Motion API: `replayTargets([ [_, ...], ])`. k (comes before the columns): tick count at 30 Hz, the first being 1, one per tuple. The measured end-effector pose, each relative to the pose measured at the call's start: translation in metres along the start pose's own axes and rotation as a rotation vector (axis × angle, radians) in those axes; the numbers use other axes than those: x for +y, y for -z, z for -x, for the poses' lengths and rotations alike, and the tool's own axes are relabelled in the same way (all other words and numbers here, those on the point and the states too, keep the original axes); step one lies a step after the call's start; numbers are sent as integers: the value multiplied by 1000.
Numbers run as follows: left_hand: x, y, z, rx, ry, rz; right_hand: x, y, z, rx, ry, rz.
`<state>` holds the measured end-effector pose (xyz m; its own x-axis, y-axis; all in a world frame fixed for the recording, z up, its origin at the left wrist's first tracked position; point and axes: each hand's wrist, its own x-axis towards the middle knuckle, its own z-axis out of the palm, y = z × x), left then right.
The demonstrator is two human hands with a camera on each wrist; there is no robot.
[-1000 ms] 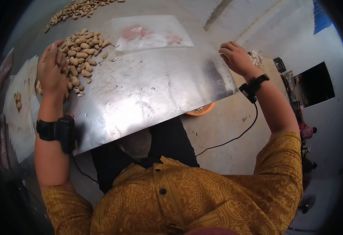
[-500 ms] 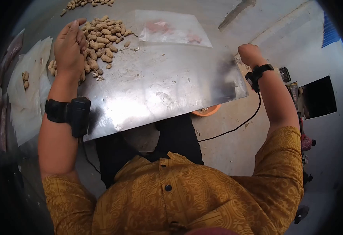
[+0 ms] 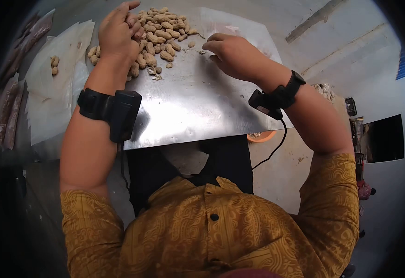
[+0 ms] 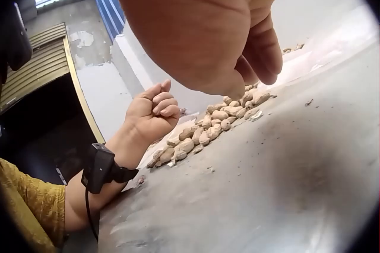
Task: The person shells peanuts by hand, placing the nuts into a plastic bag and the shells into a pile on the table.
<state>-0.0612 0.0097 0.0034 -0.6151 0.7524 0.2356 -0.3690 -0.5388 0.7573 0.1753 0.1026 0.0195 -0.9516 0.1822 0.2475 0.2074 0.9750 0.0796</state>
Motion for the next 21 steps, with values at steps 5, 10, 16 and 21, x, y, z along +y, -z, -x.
replayTargets([
  [5,-7,13,-10,35,35,142,-6,-18,-32,-173,-9,105],
  [10,1,-4,-3,119,32,141,-29,-15,-42,-28,154,-229],
  [16,0,-2,-4,115,41,172,-66,-17,-56,130,244,-302],
  [21,1,-2,-5,117,25,145,-65,-23,-56,77,265,-252],
])
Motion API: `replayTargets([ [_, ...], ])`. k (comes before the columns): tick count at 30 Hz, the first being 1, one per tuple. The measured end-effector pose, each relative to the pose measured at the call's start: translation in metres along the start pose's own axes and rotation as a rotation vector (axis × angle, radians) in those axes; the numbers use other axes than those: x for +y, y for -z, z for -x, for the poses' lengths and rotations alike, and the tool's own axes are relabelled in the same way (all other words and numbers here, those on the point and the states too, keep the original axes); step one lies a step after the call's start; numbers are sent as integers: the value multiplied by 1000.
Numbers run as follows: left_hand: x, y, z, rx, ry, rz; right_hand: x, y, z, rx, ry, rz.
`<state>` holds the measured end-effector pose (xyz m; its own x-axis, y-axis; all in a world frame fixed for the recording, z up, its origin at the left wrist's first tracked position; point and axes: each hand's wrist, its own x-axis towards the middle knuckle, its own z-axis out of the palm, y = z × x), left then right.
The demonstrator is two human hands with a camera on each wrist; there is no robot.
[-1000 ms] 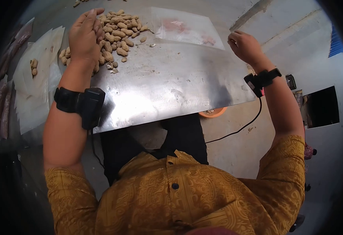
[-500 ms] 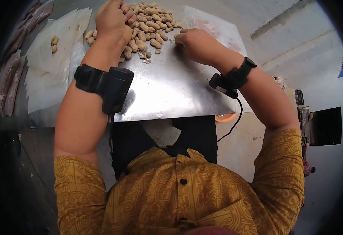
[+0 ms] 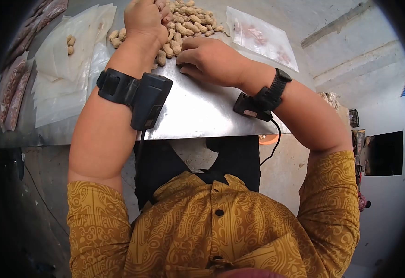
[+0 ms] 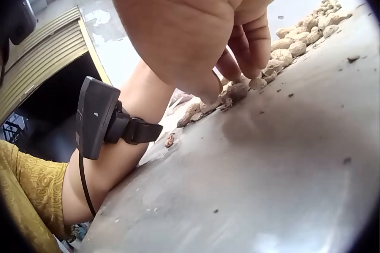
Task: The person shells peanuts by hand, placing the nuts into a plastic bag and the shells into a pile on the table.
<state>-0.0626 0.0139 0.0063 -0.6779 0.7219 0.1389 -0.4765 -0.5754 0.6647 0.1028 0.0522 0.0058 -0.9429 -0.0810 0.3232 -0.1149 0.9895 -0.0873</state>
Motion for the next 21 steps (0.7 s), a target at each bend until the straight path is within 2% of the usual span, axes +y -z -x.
replayTargets([
  [7,-2,1,0,-7,-5,-17,14,19,31,-80,-41,-3],
  [15,0,-2,4,13,8,-48,34,53,95,-158,-239,37],
  [21,-2,-1,3,14,-13,-46,46,75,152,-143,-393,95],
])
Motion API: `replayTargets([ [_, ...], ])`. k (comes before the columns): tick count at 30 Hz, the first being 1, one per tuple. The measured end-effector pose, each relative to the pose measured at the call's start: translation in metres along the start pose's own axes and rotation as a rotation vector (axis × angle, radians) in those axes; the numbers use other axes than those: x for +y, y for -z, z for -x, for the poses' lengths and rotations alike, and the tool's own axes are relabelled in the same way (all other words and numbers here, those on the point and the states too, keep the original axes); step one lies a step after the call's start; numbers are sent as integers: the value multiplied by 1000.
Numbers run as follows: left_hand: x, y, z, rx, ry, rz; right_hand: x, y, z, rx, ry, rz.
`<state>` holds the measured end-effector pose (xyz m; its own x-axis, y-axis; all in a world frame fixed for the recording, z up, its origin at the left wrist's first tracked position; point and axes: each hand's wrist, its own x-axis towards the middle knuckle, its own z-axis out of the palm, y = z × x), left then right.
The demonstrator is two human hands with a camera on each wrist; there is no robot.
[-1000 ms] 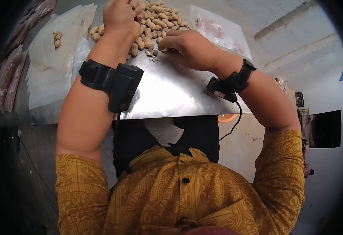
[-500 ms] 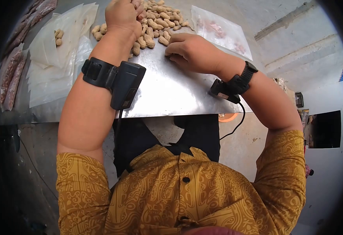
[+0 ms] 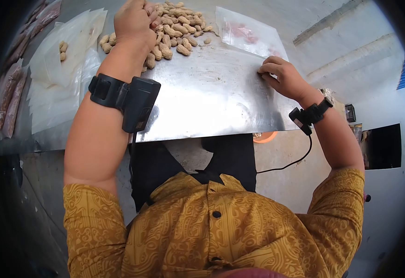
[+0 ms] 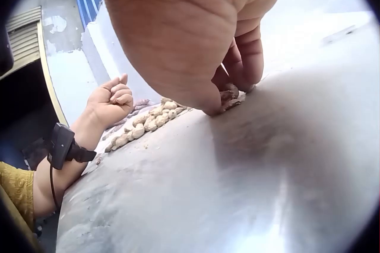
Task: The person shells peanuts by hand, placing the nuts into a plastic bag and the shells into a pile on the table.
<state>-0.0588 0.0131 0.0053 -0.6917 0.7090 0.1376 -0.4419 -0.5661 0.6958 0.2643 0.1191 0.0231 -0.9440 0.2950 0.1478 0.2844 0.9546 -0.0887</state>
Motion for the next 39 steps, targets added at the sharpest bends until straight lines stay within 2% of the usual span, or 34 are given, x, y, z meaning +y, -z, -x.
replayTargets([
  [3,1,-1,2,-6,-12,-38,21,5,27,11,-98,3],
  [4,3,3,0,-79,-24,-59,31,6,36,17,-131,11],
  [5,3,4,-1,-77,-22,-62,43,6,46,23,-163,20],
  [13,2,-4,8,-77,-40,-109,140,17,127,30,-496,280],
  [14,2,-3,7,-78,-43,-118,159,18,139,-48,-571,346],
  [17,2,-1,5,-76,-42,-134,173,29,156,-128,-638,380],
  [21,2,0,5,-80,-40,-140,162,36,135,26,-686,249],
  [22,2,0,4,-81,-38,-143,151,37,125,51,-634,220],
  [25,1,2,3,-77,-35,-147,115,38,103,-133,-628,-67],
  [26,1,2,3,-75,-35,-145,107,34,102,-137,-490,-74],
  [29,2,2,3,-81,-36,-136,124,26,110,-156,-453,10],
  [30,2,2,3,-86,-37,-132,125,31,112,-206,-568,7],
  [34,2,0,4,-90,-40,-121,173,30,140,-344,-744,377],
  [37,2,0,4,-80,-35,-110,171,38,140,-248,-755,465],
  [39,2,-1,5,-73,-29,-101,164,41,124,24,-591,416],
])
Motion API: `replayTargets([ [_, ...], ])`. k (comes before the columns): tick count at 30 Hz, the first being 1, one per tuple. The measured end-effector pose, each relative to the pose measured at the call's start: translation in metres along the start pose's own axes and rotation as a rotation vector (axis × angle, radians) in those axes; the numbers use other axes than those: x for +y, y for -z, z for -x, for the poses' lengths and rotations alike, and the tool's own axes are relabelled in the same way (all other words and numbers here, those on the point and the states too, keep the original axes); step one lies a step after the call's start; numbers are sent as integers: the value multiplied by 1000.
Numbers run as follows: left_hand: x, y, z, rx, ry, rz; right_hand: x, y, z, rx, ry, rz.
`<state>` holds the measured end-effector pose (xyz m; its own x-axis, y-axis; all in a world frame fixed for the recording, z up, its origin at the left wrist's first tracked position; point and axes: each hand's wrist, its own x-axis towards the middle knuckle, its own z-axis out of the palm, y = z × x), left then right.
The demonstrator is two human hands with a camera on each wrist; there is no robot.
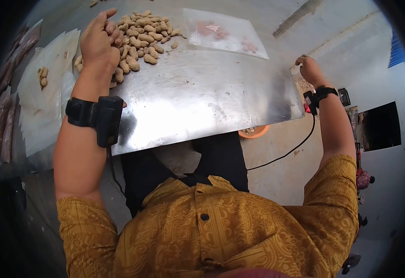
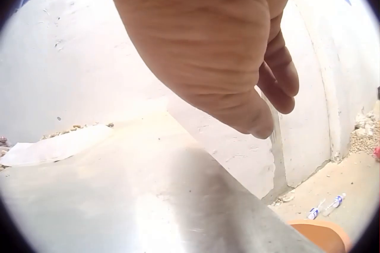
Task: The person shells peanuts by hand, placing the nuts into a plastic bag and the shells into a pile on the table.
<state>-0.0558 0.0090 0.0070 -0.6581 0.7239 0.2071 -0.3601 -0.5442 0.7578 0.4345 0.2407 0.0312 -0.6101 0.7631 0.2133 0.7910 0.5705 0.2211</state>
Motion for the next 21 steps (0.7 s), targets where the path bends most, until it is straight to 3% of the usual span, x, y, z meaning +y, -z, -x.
replayTargets([
  [1,1,-1,1,4,28,31,-13,7,-7,133,54,-70],
  [4,1,-3,2,33,114,145,-78,37,-27,241,165,-211],
  [8,-1,7,-10,87,228,354,-202,73,-36,87,368,-507],
  [10,2,7,-13,170,280,472,-242,73,-48,125,618,-475],
  [14,5,12,-18,316,220,627,-290,55,-84,236,621,-273],
  [16,-5,20,-20,245,294,652,-305,44,-106,284,570,-181],
  [18,-10,18,-19,170,368,695,-318,39,-124,231,508,-203],
  [21,-6,7,-9,252,351,622,-331,29,-140,196,502,-288],
])
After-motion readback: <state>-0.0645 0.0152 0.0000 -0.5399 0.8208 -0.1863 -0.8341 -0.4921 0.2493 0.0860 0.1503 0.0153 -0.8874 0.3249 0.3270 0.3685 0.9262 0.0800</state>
